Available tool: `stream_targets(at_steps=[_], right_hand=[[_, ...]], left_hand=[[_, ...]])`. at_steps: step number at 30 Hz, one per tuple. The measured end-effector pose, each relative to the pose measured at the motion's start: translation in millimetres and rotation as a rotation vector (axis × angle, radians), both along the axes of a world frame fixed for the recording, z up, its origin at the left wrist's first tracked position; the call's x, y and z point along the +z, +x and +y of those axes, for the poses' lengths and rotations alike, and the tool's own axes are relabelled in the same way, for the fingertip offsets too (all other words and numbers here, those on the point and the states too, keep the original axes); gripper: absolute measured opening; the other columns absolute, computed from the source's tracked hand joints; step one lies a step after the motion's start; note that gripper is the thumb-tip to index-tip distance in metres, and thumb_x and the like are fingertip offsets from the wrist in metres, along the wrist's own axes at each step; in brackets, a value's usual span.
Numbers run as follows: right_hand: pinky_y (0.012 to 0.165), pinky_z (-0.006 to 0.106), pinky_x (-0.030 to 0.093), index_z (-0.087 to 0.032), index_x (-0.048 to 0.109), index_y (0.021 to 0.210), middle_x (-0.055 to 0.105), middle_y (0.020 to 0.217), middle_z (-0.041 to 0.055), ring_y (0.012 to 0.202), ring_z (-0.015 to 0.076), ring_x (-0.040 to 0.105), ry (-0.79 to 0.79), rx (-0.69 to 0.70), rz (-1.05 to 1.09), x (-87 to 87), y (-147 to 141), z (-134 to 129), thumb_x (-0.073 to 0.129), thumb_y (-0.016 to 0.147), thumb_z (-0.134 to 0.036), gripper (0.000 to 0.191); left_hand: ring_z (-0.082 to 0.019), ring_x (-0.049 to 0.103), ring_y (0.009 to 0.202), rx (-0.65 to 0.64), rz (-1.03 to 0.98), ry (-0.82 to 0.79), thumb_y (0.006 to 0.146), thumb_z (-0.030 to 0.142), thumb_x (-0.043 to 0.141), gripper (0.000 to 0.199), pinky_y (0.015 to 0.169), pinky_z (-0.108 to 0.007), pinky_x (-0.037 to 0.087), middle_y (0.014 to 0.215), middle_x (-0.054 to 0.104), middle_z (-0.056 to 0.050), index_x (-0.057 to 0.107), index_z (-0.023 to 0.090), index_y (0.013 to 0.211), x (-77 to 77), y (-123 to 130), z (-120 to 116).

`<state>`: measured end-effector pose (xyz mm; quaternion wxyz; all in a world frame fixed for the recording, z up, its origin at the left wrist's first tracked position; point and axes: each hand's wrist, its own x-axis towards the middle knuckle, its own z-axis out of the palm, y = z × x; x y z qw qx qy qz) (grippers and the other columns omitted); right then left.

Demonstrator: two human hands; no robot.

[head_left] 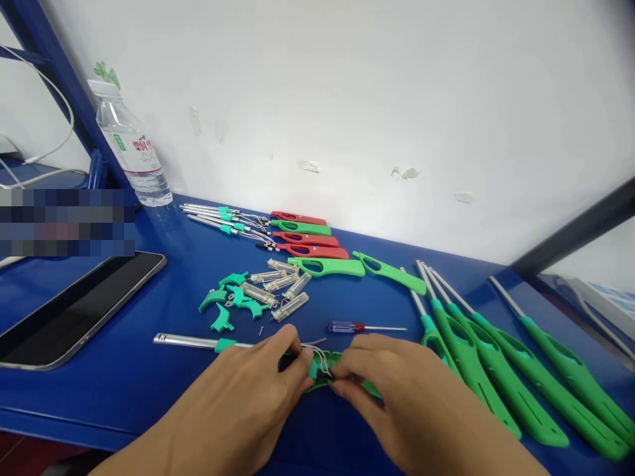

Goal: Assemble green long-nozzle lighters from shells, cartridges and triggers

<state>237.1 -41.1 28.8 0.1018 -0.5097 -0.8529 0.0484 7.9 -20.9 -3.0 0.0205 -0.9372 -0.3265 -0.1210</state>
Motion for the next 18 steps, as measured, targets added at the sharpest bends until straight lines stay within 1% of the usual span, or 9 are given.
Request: stream_targets(at_steps=[2,3,5,7,9,12,14,16,18], right_hand=[[0.078,0.036,0.064,-0.029,0.076,0.090,0.084,0.094,-0.0005,0.085,0.0239,0.082,-0.167,-0.018,-0.060,3.0,-3,5,0.074,0.100,-0.015,0.017],[0.080,0.038,0.064,-0.028,0.075,0.093,0.084,0.098,0.0009,0.089,0.0255,0.083,-0.225,-0.025,-0.089,4.6,-4,6,0.073,0.101,-0.014,0.016],[0.083,0.042,0.065,-0.028,0.074,0.094,0.084,0.101,0.0023,0.091,0.0274,0.083,-0.248,-0.015,-0.131,7.6,-6,8,0.071,0.102,-0.011,0.019],[0.083,0.043,0.065,-0.029,0.072,0.093,0.084,0.099,0.0024,0.091,0.0275,0.083,-0.218,0.027,-0.150,9.5,-6,8,0.069,0.103,-0.008,0.023],[0.082,0.041,0.065,-0.029,0.070,0.090,0.083,0.097,0.0017,0.089,0.0261,0.082,-0.174,0.058,-0.149,9.7,-5,7,0.067,0.103,-0.005,0.027],[0.081,0.038,0.063,-0.029,0.068,0.088,0.082,0.093,-0.0006,0.086,0.0242,0.082,-0.117,0.078,-0.107,6.6,-1,6,0.071,0.100,-0.004,0.027],[0.080,0.038,0.063,-0.028,0.068,0.088,0.081,0.091,-0.0016,0.083,0.0236,0.081,-0.079,0.090,-0.067,3.5,1,5,0.074,0.098,-0.004,0.026],[0.077,0.037,0.061,-0.027,0.068,0.088,0.080,0.088,-0.0024,0.080,0.0231,0.080,-0.035,0.116,-0.031,1.3,3,5,0.077,0.095,-0.004,0.026],[0.073,0.036,0.060,-0.027,0.068,0.087,0.079,0.085,-0.0035,0.077,0.0225,0.080,0.010,0.141,0.005,0.8,3,5,0.080,0.092,-0.003,0.027]], left_hand=[[-0.027,0.081,0.077,0.002,0.033,-0.034,0.100,0.001,0.051,0.041,0.060,-0.041,0.071,0.110,0.076,-0.011,0.076,0.020,0.127,2.0,0,0],[-0.028,0.081,0.081,0.005,0.049,-0.057,0.101,0.001,0.050,0.042,0.063,-0.042,0.072,0.111,0.076,-0.011,0.076,0.021,0.127,3.1,1,0],[-0.030,0.081,0.087,0.021,0.082,-0.108,0.102,0.002,0.048,0.043,0.067,-0.046,0.074,0.115,0.076,-0.011,0.075,0.023,0.128,5.8,2,-1],[-0.031,0.081,0.091,0.050,0.132,-0.173,0.105,0.003,0.047,0.042,0.069,-0.050,0.074,0.118,0.076,-0.011,0.076,0.023,0.127,9.2,4,-1],[-0.033,0.081,0.098,0.073,0.193,-0.237,0.106,0.003,0.044,0.044,0.073,-0.053,0.074,0.122,0.075,-0.012,0.075,0.023,0.129,13.4,6,-1],[-0.035,0.080,0.106,0.081,0.249,-0.290,0.105,0.001,0.042,0.048,0.081,-0.058,0.073,0.128,0.074,-0.011,0.073,0.024,0.133,18.9,9,1],[-0.035,0.079,0.108,0.074,0.268,-0.288,0.104,0.001,0.043,0.049,0.081,-0.058,0.073,0.130,0.074,-0.011,0.072,0.025,0.135,20.5,10,1],[-0.036,0.079,0.106,0.071,0.271,-0.255,0.104,0.002,0.044,0.047,0.077,-0.056,0.073,0.129,0.074,-0.012,0.072,0.024,0.136,19.6,10,0],[-0.036,0.080,0.101,0.062,0.240,-0.186,0.104,0.005,0.045,0.044,0.070,-0.053,0.073,0.126,0.075,-0.014,0.072,0.021,0.135,16.8,8,-1]])
